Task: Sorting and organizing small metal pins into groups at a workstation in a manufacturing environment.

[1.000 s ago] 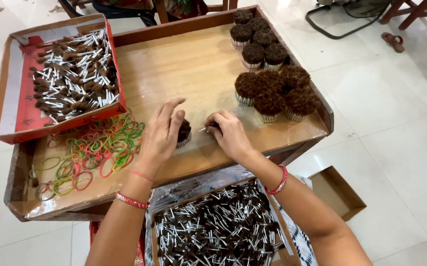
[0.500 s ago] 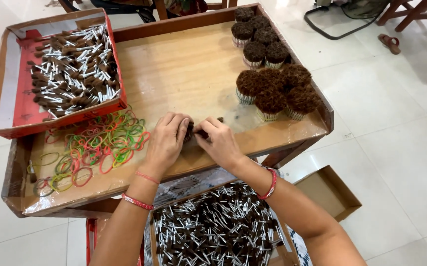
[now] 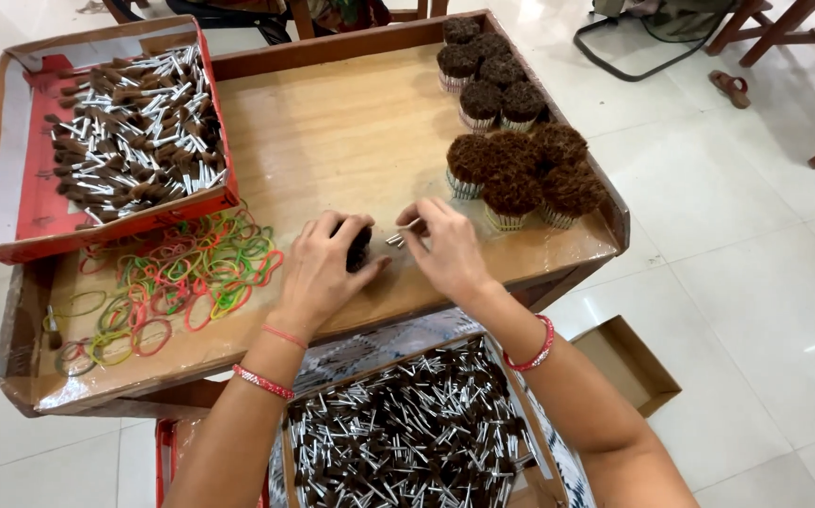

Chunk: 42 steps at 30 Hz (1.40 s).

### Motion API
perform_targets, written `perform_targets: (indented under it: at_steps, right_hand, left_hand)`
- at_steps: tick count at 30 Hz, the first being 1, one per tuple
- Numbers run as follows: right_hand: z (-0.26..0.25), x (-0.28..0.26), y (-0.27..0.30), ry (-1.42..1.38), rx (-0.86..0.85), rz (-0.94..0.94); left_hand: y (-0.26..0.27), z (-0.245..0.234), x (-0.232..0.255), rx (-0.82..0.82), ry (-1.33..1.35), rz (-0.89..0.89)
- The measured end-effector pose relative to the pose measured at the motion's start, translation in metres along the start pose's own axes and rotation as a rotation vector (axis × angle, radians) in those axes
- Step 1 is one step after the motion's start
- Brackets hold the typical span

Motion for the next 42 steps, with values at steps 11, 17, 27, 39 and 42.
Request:
perform_targets:
  at_steps: [11,17,27,39,42]
  right_hand:
    - [0.005,0.015,0.001,0.221,-0.045,-0.273]
    - [0.022,0.012,-0.002,0.409,-0.031,-0.426]
    - [0.004,-0.02,0.012,0.08,0.035,-0.281]
    - [0.033,-0.044,0.019,0.182,0.018,-0.294]
    - [0.043,-0.042,0.018,0.182,0.062,-0.276]
  left_hand:
    - [-0.008,-0.024,-0.005,0.128,0.125,-0.086]
    - [-0.007,-0.002,-0.009,-0.027,0.032,0.015]
    - [0.005,0.015,-0.023,0.071,0.003,-0.02]
    - [0.008,0.012,-0.019,0.089,0.049,0.007]
    - [0.01,0.011,-0.023,0.11,0.077,-0.015]
Point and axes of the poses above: each hand's wrist, its own y-axis away from the middle knuckle, its own z-axis out of the palm, x = y × z, the point moved 7 cm from there along -y, towards the middle knuckle, and after that the axes turned 9 degrees about y, right-handed, at the moved point
